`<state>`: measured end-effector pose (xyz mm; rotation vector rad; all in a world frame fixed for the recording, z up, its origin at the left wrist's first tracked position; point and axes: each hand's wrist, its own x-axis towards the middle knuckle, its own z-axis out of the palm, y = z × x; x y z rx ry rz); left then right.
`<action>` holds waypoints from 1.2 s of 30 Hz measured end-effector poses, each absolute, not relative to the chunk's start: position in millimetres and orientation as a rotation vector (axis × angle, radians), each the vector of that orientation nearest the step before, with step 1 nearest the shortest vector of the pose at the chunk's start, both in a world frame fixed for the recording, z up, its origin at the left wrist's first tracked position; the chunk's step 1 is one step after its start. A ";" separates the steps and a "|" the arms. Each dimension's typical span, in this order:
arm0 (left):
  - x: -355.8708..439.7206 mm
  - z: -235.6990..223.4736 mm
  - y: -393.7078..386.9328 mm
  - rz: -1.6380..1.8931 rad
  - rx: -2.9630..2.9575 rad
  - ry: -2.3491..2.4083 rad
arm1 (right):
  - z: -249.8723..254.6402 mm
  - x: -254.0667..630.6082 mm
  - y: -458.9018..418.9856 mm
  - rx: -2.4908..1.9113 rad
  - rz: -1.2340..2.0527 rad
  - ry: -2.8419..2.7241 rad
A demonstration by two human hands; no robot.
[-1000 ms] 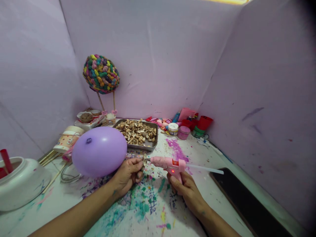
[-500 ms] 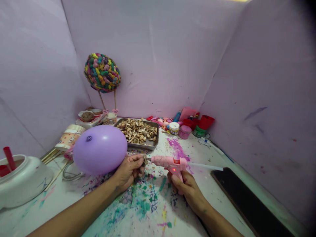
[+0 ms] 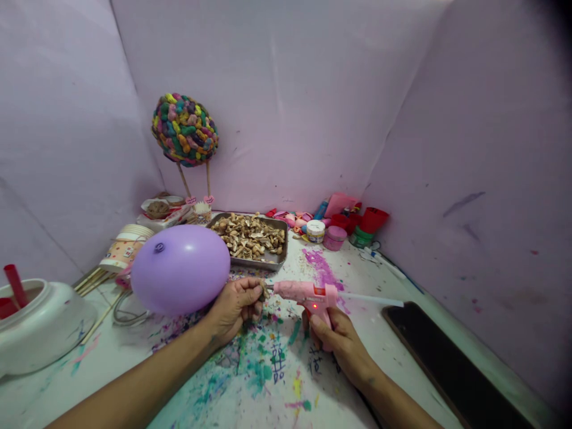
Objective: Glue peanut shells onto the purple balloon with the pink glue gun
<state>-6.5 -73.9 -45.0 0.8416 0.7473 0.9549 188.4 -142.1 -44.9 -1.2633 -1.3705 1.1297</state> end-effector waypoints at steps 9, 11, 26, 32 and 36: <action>-5.9 -44.6 -74.0 0.959 0.831 0.793 | -47.1 189.0 -144.4 -1.298 1.024 -1.441; -5.5 -44.4 -74.1 0.967 0.832 0.802 | -44.9 188.0 -144.4 -1.294 1.043 -1.422; -4.0 -43.0 -73.1 1.125 0.877 0.919 | -42.1 187.3 -143.4 -1.195 1.161 -1.344; -3.3 -44.8 -72.5 1.123 0.895 0.939 | -43.7 187.8 -142.6 -1.185 1.176 -1.352; -2.9 -47.3 -72.1 1.126 0.894 0.944 | -45.4 189.0 -142.9 -1.204 1.170 -1.365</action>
